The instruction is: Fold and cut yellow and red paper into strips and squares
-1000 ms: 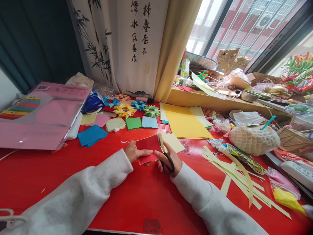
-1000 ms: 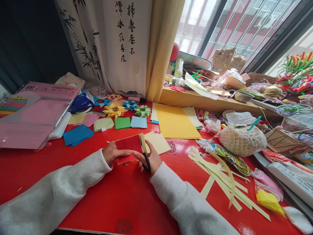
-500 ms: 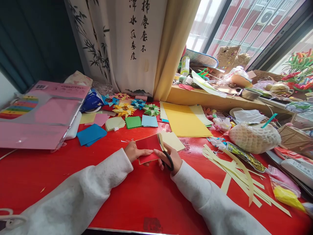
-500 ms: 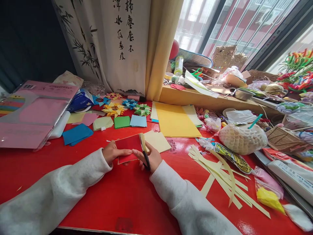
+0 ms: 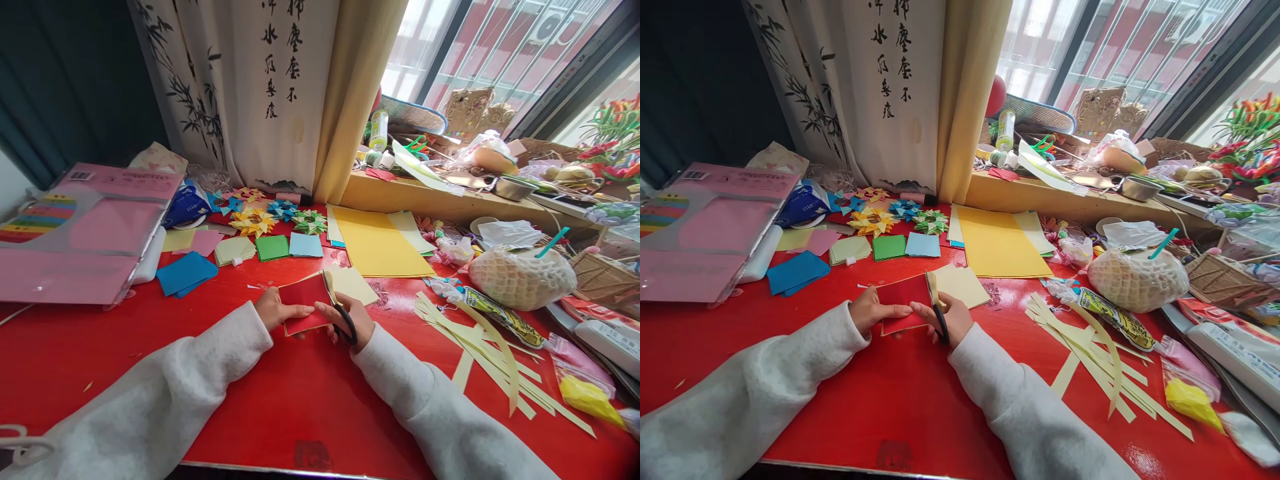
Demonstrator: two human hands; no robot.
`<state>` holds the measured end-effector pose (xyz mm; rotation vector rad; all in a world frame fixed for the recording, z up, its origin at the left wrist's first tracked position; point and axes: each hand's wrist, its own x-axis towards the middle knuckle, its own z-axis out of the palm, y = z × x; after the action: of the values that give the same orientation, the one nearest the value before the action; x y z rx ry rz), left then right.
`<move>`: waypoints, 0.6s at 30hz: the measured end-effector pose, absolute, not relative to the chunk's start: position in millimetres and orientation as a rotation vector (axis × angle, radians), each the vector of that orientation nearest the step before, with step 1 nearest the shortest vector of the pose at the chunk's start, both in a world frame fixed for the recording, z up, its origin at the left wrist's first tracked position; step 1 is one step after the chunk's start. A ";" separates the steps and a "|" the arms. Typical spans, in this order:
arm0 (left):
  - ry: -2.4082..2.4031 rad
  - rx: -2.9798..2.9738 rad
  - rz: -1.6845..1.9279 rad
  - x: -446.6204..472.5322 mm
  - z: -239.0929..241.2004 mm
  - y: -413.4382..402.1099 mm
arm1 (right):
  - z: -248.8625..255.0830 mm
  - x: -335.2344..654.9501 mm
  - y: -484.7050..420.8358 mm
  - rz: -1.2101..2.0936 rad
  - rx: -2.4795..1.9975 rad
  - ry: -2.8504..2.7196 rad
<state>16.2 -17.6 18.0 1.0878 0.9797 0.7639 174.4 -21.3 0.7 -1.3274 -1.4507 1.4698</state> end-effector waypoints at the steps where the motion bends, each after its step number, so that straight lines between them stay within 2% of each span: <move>1: 1.007 1.085 0.767 16.3 17.3 -17.4 | -2.7 175.2 -20.8 1.450 -1.317 -1.466; 6: 1.059 1.084 0.771 15.1 15.0 -15.3 | -13.7 176.3 -21.1 1.401 -1.241 -1.486; 14: 0.984 1.094 0.733 16.0 15.2 -17.1 | -1.3 175.8 -19.5 1.506 -1.298 -1.463; 18: 0.979 1.091 0.743 16.0 12.4 -16.6 | 0.1 174.6 -21.2 1.432 -1.371 -1.441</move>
<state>16.0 -16.6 12.4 1.0911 0.9790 0.7428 174.6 -21.2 0.1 -1.3707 -1.4412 1.4324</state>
